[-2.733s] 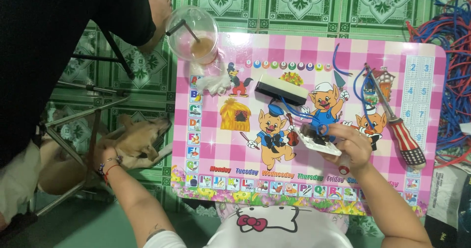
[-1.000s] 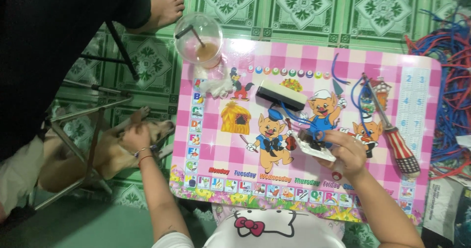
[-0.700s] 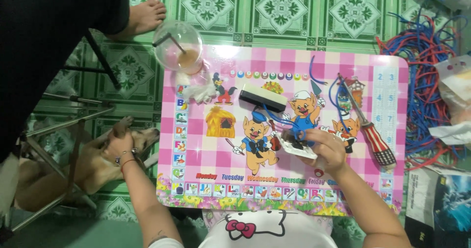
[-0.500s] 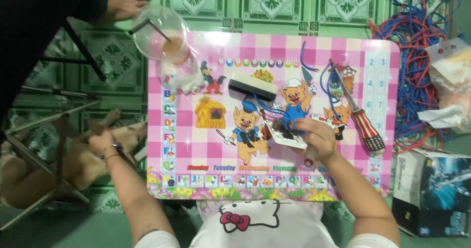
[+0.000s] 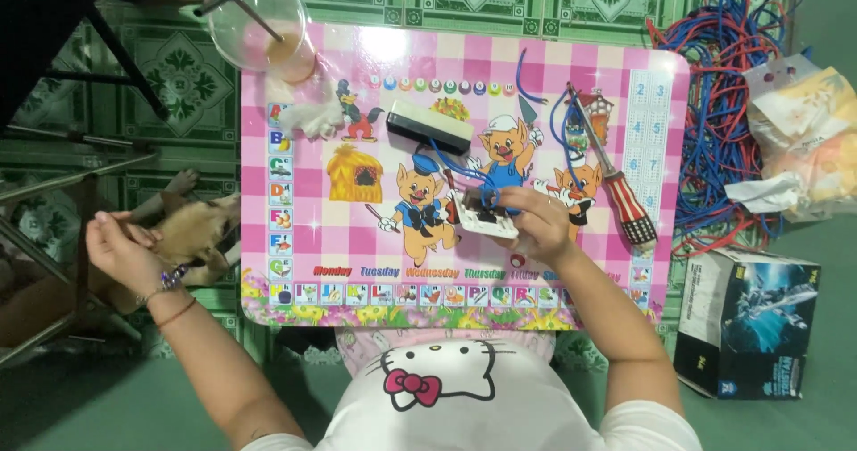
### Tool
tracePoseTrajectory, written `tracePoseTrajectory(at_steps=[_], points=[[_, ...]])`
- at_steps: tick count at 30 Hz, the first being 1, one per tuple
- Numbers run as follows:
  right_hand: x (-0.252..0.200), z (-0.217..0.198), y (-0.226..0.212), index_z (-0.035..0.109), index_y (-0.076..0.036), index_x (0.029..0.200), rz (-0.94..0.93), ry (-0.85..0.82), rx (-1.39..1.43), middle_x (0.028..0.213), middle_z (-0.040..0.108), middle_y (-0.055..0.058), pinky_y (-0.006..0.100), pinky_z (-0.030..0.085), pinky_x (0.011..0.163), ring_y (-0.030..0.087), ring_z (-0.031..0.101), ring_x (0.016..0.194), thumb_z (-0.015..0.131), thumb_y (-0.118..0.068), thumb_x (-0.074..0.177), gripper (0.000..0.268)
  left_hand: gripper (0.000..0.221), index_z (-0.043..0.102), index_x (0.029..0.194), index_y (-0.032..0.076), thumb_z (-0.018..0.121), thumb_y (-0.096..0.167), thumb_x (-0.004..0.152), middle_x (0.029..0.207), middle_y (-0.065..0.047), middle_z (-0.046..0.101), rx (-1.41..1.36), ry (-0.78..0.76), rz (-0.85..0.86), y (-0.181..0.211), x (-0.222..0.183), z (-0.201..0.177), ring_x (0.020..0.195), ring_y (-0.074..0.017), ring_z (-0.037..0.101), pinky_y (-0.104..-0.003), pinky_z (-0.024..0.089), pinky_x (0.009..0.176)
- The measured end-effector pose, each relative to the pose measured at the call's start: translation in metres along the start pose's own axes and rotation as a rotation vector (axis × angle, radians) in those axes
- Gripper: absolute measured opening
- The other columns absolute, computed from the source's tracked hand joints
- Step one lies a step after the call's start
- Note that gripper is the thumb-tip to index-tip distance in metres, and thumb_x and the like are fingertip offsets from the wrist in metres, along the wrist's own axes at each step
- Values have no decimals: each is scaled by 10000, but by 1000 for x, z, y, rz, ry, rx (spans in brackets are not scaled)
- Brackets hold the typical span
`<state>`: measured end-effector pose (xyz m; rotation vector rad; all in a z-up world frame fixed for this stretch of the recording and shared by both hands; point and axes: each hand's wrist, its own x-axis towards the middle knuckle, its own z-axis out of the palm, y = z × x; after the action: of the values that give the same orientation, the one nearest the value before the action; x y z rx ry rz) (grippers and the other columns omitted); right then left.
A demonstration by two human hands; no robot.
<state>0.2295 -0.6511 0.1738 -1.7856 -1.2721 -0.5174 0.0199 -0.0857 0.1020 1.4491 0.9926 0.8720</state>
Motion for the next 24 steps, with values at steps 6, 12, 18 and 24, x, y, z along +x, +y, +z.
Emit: tracePoseTrajectory(at_steps=[6, 12, 18, 24], points=[[-5, 2, 4, 475, -22, 719, 55, 14, 93, 960, 729, 252, 413, 661, 637, 388, 754, 854, 736, -243, 947, 411, 122, 651, 1087, 55, 530, 66, 1102, 980, -68, 627, 311, -668, 313, 185, -136, 93, 801, -159, 576, -294, 511, 741], [0, 0, -7, 469, -90, 652, 193, 72, 146, 954, 794, 130, 369, 625, 750, 350, 769, 944, 812, -243, 936, 471, 658, 593, 1280, -65, 869, 240, 766, 1104, -316, 667, 93, -1387, 583, 212, -221, 210, 1031, -480, 666, -558, 548, 868], [-4, 0, 0, 463, -81, 618, 206, 75, 227, 940, 791, 164, 376, 623, 732, 377, 770, 928, 850, -196, 895, 490, 897, 338, 1499, -49, 850, 172, 796, 1233, -364, 599, 253, -1430, 611, 158, -264, 241, 1203, -525, 575, -634, 464, 1002], [-11, -3, 2, 460, -70, 588, 228, 27, 362, 965, 788, 220, 421, 622, 763, 432, 765, 955, 845, -207, 886, 505, 863, 362, 1547, 107, 825, 169, 820, 1261, -193, 667, 70, -1302, 537, 86, -291, 248, 1240, -408, 595, -538, 429, 1054]])
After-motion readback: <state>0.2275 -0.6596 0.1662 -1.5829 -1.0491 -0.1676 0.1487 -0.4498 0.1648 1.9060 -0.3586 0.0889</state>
